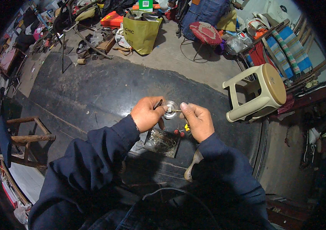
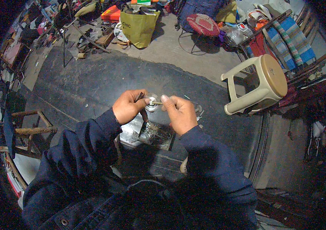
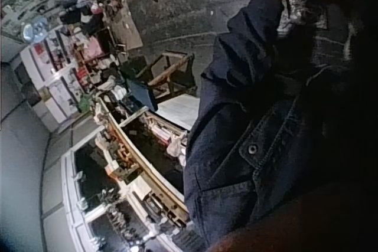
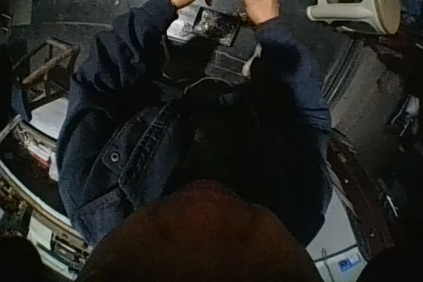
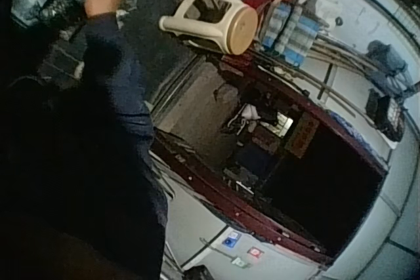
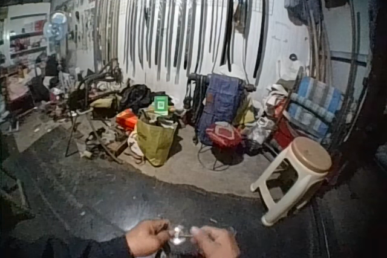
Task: The person assembles small metal components by hand, inserting a pin into a circular part and using a flat metal tool to adjust it. They then pick up and examine a long metal rod before placing it down.
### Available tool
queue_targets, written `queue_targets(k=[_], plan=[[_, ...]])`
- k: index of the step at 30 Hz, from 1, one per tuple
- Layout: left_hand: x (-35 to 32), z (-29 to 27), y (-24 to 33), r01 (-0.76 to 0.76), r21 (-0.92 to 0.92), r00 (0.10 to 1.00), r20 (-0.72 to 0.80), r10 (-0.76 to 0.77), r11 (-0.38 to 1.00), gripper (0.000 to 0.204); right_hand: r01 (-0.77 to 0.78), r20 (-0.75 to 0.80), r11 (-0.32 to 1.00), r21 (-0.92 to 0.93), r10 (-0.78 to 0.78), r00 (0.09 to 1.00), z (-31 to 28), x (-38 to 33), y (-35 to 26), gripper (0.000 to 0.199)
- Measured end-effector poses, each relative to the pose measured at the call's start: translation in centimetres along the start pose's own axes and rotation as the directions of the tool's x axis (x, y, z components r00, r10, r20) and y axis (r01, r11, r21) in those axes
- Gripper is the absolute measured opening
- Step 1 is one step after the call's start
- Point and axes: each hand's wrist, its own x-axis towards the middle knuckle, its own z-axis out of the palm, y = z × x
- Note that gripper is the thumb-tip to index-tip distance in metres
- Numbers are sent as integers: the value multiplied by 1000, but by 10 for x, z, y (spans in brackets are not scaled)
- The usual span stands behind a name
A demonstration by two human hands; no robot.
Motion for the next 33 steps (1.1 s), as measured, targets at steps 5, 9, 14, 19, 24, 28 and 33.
queue_targets(k=[5, 9, 14, 19, 24, 28, 33], plan=[[-1, -1, 1, 32, 54, 999, 29, -34, 998, 17, 117, -36, 992, -47, -119, 992, 3, 0, 2, 31], [0, -2, 2, 37, 29, 999, 27, -37, 999, 17, 191, -51, 981, 15, -190, 980, 7, 1, 3, 28], [0, 0, 2, 50, 19, 998, 25, -51, 999, 16, -46, 79, 998, 36, 43, 996, -1, 1, 3, 27], [-1, -1, 4, 51, 37, 998, 21, -51, 998, 16, 114, 13, 993, -27, -114, 993, 4, 1, 4, 30], [-2, -2, 6, 45, 37, 999, 18, -46, 998, 17, 101, 5, 995, -13, -101, 995, 2, 0, 4, 32], [-2, -2, 6, 44, 47, 999, 16, -45, 998, 17, -44, 44, 999, 29, 42, 998, 1, 2, 6, 30], [-1, -2, 2, 49, 17, 998, 28, -50, 999, 17, 114, -37, 993, -24, -115, 993, 3, 1, 9, 21]])
